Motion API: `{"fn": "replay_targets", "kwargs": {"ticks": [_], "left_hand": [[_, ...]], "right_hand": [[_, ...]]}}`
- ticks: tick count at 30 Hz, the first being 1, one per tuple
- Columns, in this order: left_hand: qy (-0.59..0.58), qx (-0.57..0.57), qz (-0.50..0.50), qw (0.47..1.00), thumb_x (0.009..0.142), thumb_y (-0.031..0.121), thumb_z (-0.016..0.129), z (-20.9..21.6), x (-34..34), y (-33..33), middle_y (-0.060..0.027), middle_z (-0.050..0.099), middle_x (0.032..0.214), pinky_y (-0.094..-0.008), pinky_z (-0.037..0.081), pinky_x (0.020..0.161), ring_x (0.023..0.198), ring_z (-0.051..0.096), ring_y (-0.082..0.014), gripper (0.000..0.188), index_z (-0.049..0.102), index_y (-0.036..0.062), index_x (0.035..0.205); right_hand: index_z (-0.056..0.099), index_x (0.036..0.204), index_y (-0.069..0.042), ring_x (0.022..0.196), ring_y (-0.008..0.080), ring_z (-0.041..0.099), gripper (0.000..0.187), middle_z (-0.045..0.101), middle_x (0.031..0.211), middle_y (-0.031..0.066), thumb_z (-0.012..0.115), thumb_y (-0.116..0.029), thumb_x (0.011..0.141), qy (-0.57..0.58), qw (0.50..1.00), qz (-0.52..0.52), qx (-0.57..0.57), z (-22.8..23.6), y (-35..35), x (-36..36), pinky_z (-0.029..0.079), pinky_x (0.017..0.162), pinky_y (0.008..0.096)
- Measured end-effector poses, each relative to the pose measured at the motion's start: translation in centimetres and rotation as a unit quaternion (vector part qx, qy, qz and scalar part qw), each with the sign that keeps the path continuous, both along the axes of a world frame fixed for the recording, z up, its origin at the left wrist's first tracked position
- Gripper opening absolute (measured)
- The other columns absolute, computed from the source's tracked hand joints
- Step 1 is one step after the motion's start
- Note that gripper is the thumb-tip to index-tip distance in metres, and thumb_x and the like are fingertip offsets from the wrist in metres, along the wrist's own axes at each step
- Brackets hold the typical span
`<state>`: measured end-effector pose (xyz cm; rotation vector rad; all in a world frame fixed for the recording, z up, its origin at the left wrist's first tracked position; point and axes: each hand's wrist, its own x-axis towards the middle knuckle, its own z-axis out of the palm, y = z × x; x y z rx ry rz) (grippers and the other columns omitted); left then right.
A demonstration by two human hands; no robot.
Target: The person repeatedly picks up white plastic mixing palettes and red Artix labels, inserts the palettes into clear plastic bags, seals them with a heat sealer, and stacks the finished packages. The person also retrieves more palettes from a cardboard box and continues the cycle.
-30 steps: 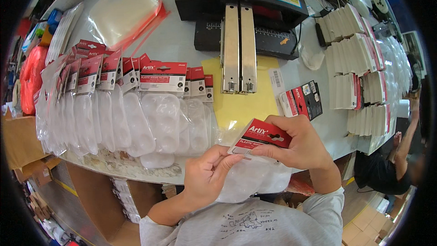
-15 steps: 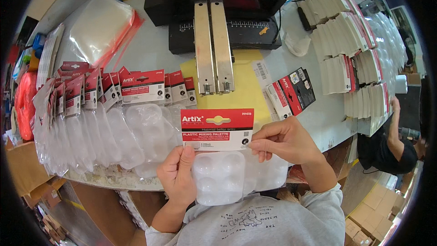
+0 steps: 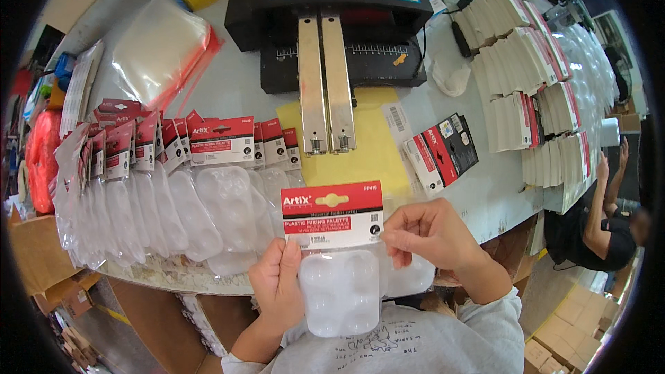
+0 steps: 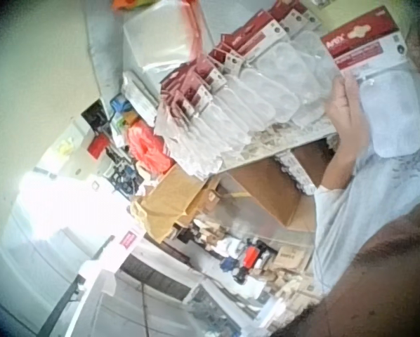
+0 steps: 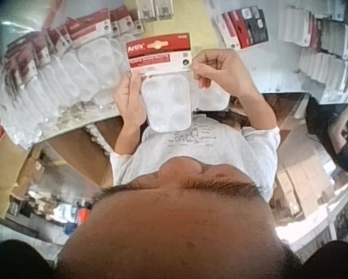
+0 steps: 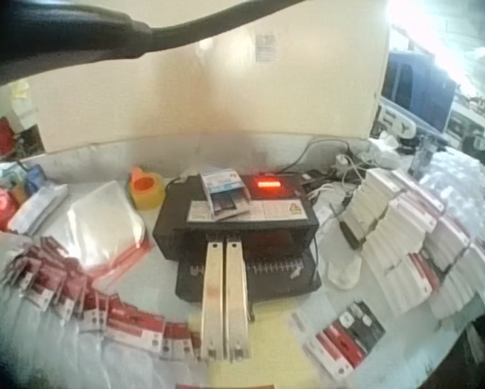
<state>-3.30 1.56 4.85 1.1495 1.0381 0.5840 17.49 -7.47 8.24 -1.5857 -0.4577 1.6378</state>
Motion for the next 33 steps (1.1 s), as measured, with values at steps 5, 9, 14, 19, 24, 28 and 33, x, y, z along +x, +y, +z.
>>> {"fn": "replay_targets", "kwargs": {"ticks": [5,9,14,19,24,28,33], "left_hand": [[0.126,0.068,-0.075,0.987,0.096,0.019,0.045,-0.7,1.5,3.0,-0.0047,0.055,0.068,-0.0237,0.038,0.058,0.063,0.044,-0.0065,0.028,0.055,-0.0027,0.080],[0.094,0.100,-0.031,0.990,0.095,0.022,0.045,-4.0,4.6,6.0,-0.0089,0.058,0.070,-0.0272,0.040,0.060,0.062,0.046,-0.0107,0.030,0.054,-0.0025,0.080],[0.116,0.073,-0.043,0.990,0.095,0.024,0.046,-5.8,5.3,7.1,-0.0089,0.060,0.072,-0.0275,0.041,0.062,0.064,0.048,-0.0118,0.032,0.053,-0.0022,0.079],[0.081,0.076,-0.030,0.993,0.095,0.025,0.046,-5.4,5.0,6.8,-0.0088,0.060,0.071,-0.0269,0.040,0.061,0.064,0.048,-0.0117,0.034,0.053,-0.0025,0.077],[0.102,0.112,-0.029,0.988,0.095,0.024,0.046,-5.5,5.4,6.8,-0.0099,0.059,0.070,-0.0276,0.040,0.061,0.063,0.048,-0.0124,0.034,0.053,-0.0030,0.077],[0.113,0.103,-0.025,0.988,0.095,0.023,0.046,-6.0,5.6,6.9,-0.0110,0.057,0.067,-0.0289,0.040,0.061,0.061,0.046,-0.0137,0.034,0.053,-0.0037,0.076],[0.098,0.122,-0.025,0.987,0.095,0.023,0.046,-5.9,5.4,7.0,-0.0105,0.057,0.066,-0.0290,0.040,0.060,0.059,0.045,-0.0141,0.034,0.052,-0.0044,0.075]], "right_hand": [[0.061,0.080,0.003,0.059,0.0112,0.060,0.017,0.062,0.069,0.0059,0.060,-0.014,0.085,0.020,0.998,-0.040,-0.054,-1.9,2.5,0.6,0.048,0.052,0.0243],[0.060,0.076,0.001,0.058,0.0120,0.060,0.018,0.060,0.069,0.0060,0.058,-0.014,0.086,-0.002,0.988,-0.151,0.033,-5.5,5.5,1.1,0.046,0.050,0.0232],[0.061,0.082,0.003,0.059,0.0131,0.061,0.016,0.061,0.071,0.0071,0.061,-0.013,0.085,-0.031,0.981,-0.186,0.045,-7.0,6.4,1.3,0.050,0.053,0.0236],[0.061,0.083,0.004,0.058,0.0137,0.061,0.017,0.061,0.071,0.0077,0.062,-0.013,0.085,-0.042,0.981,-0.172,0.081,-6.3,6.1,1.2,0.051,0.053,0.0239],[0.062,0.085,0.005,0.059,0.0141,0.061,0.017,0.061,0.072,0.0083,0.061,-0.012,0.085,-0.052,0.980,-0.175,0.083,-6.5,5.9,1.1,0.051,0.054,0.0241],[0.062,0.085,0.005,0.060,0.0140,0.061,0.016,0.062,0.073,0.0089,0.061,-0.012,0.085,-0.070,0.978,-0.172,0.092,-7.0,5.9,1.1,0.051,0.056,0.0243],[0.061,0.085,0.004,0.060,0.0138,0.061,0.016,0.062,0.073,0.0089,0.060,-0.011,0.086,-0.067,0.980,-0.166,0.084,-7.0,5.9,1.3,0.051,0.056,0.0244]]}}
